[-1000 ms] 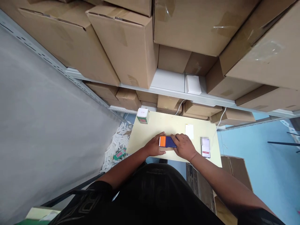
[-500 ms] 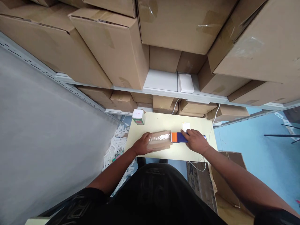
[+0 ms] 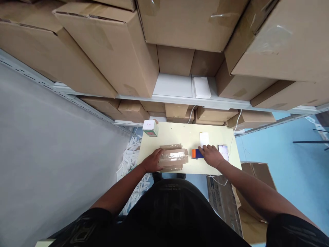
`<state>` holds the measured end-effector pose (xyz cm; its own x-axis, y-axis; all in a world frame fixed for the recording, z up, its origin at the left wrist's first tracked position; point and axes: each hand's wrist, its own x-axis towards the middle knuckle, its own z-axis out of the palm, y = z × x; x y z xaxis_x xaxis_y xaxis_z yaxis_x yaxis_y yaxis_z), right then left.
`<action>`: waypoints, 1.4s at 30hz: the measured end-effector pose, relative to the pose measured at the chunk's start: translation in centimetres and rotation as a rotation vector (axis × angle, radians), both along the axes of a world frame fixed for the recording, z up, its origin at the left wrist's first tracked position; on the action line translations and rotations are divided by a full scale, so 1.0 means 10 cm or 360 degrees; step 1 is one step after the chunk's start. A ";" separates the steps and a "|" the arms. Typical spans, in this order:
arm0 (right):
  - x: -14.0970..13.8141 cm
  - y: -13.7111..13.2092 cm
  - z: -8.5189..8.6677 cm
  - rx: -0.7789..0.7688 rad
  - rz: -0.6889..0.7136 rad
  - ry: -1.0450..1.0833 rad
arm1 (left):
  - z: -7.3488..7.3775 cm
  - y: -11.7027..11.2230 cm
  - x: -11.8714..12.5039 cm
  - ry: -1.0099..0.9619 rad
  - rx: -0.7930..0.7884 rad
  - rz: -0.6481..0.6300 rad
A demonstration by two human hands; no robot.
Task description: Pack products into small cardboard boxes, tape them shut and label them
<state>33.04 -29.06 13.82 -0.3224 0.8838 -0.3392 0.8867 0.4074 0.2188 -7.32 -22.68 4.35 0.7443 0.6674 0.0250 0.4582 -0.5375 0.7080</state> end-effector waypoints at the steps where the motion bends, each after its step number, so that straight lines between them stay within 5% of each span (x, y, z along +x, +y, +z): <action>1: -0.09 0.02 -0.06 -0.0046 -0.0026 0.0015 | 0.00 -0.01 0.00 0.0005 0.0000 0.0001; 5: -0.48 0.09 -0.15 -0.0187 -0.0163 0.0062 | 0.04 -0.04 0.04 -0.0040 0.0013 -0.0023; 14: -1.13 0.30 0.00 -0.0422 -0.0631 -0.0207 | 0.10 -0.01 0.01 -0.0078 0.0094 -0.0088; 22: -1.36 0.40 -0.14 -0.0412 -0.0734 -0.0327 | -0.07 0.04 -0.09 -0.0063 0.0129 -0.0103; 29: -1.18 0.34 -0.24 -0.0456 -0.0833 -0.0343 | -0.20 0.03 -0.15 -0.0048 0.0127 -0.0083; 35: -0.57 0.03 -0.15 -0.0549 -0.1045 -0.0210 | -0.15 0.03 -0.15 -0.0069 0.0015 -0.0067; 39: -0.13 -0.28 -0.08 -0.0498 -0.1336 0.0210 | -0.07 0.01 -0.14 -0.0080 -0.0022 -0.0019; 42: -0.02 -0.51 -0.23 -0.0378 -0.1583 0.0513 | -0.05 -0.05 -0.15 -0.0013 -0.0001 0.0023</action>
<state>32.81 -34.11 11.48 0.4008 0.7216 -0.5646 0.8458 -0.5282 -0.0746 -8.79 -23.21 3.85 0.7343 0.6782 0.0307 0.4602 -0.5305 0.7119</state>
